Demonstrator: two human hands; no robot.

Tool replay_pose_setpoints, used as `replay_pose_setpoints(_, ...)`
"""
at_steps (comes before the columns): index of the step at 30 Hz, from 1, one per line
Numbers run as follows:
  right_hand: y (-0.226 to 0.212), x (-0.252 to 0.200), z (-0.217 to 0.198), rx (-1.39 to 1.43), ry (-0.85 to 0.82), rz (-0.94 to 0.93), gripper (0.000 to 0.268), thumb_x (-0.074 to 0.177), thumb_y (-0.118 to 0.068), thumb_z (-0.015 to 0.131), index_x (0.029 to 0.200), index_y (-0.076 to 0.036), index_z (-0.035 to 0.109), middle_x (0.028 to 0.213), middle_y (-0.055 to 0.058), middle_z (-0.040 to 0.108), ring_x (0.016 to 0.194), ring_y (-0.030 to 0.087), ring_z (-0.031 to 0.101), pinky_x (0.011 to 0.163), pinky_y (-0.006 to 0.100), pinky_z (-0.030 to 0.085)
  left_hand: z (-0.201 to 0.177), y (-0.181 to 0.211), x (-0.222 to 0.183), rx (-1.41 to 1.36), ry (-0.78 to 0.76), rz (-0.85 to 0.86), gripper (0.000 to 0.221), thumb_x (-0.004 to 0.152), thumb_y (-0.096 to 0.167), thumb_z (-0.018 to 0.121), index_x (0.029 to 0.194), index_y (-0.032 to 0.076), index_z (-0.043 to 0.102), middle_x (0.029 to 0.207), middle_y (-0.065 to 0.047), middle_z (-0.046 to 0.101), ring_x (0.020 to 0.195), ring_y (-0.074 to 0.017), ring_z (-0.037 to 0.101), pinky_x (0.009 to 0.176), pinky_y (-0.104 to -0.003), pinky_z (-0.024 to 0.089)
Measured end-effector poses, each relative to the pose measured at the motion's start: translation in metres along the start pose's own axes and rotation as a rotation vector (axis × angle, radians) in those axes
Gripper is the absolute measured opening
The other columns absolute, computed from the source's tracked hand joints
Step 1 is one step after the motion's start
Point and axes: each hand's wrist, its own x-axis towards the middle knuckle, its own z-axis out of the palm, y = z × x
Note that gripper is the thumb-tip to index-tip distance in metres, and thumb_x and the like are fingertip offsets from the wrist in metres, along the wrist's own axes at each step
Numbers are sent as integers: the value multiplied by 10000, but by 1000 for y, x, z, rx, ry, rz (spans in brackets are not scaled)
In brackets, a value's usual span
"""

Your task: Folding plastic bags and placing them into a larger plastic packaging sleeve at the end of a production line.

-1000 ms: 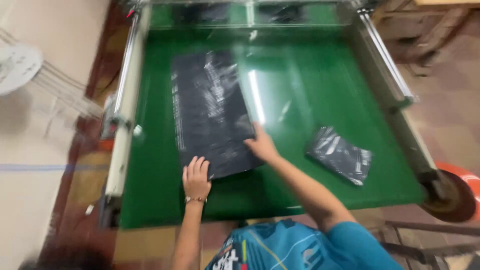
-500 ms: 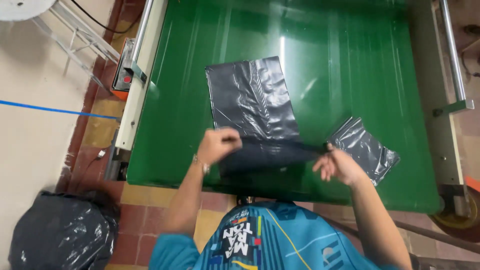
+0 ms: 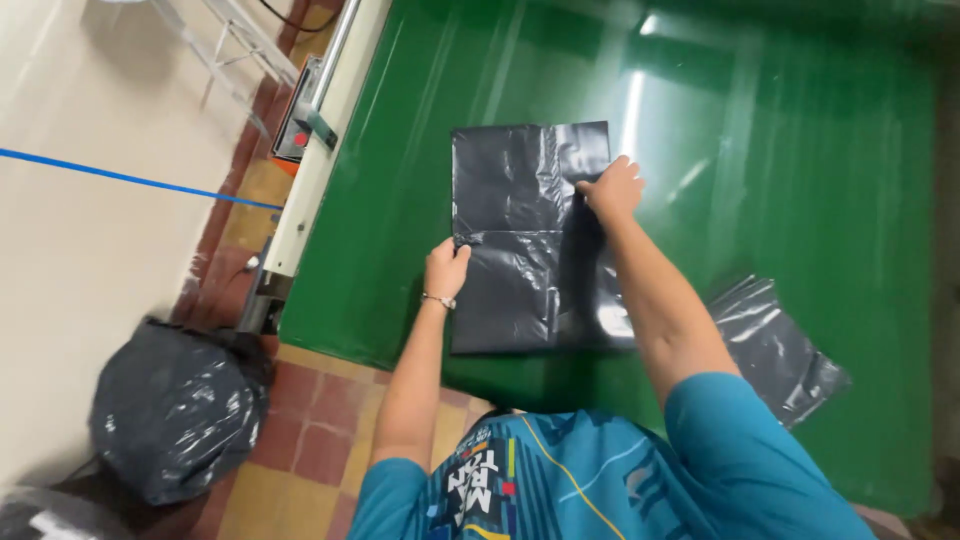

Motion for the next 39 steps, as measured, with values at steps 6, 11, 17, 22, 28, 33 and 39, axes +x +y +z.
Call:
replay_pose_setpoints(6,4,31,-10,161,-235,204,801,683,-324,971,1238,34,517,1192,258,652,1133,499,649,970,596,512,-5,7,-6,-32,73,-32,175,924,268,661,904,104,718,798,-130,730,872,-353,718,731,-498,534)
replay_pose_setpoints(11,-6,39,-19,246,-185,106,626,783,-299,890,1168,123,635,1153,313,675,1144,496,647,976,559,524,-7,5,-1,-104,-10,-110,253,942,326,585,988,129,738,952,-102,765,1013,-331,705,842,-502,527)
replay_pose_setpoints(17,-1,61,14,469,-144,-25,361,677,-357,814,1000,-198,789,919,71,752,961,303,738,802,440,588,-39,70,-12,157,0,-25,235,950,353,612,1046,201,763,976,-108,773,1034,-373,710,885,-506,564)
replay_pose_setpoints(22,13,-59,-58,606,191,-650,222,805,20,734,1012,45,659,922,330,614,945,551,605,843,563,477,-37,56,14,290,-47,-81,269,882,440,674,1030,241,777,988,-52,784,1051,-317,724,897,-453,582)
replay_pose_setpoints(28,86,-185,-84,601,180,-780,295,737,-5,665,935,-199,768,1002,15,741,1067,298,644,1008,403,437,-31,24,38,168,-104,-92,298,909,406,618,1028,182,774,1065,-78,769,1119,-368,676,951,-498,549)
replay_pose_setpoints(33,123,-215,-49,411,197,-742,220,784,-104,794,932,-265,774,1138,-49,753,1187,268,633,1049,420,427,-45,43,24,336,-26,-112,162,880,328,635,957,238,745,960,28,777,1021,-319,720,909,-485,577)
replay_pose_setpoints(39,146,-212,-50,207,42,-749,418,696,-137,727,1075,-311,754,1315,-96,701,1337,247,570,1073,438,416,-73,90,-22,427,223,199,103,907,264,633,918,172,676,856,-67,730,872,-367,716,794,-520,573)
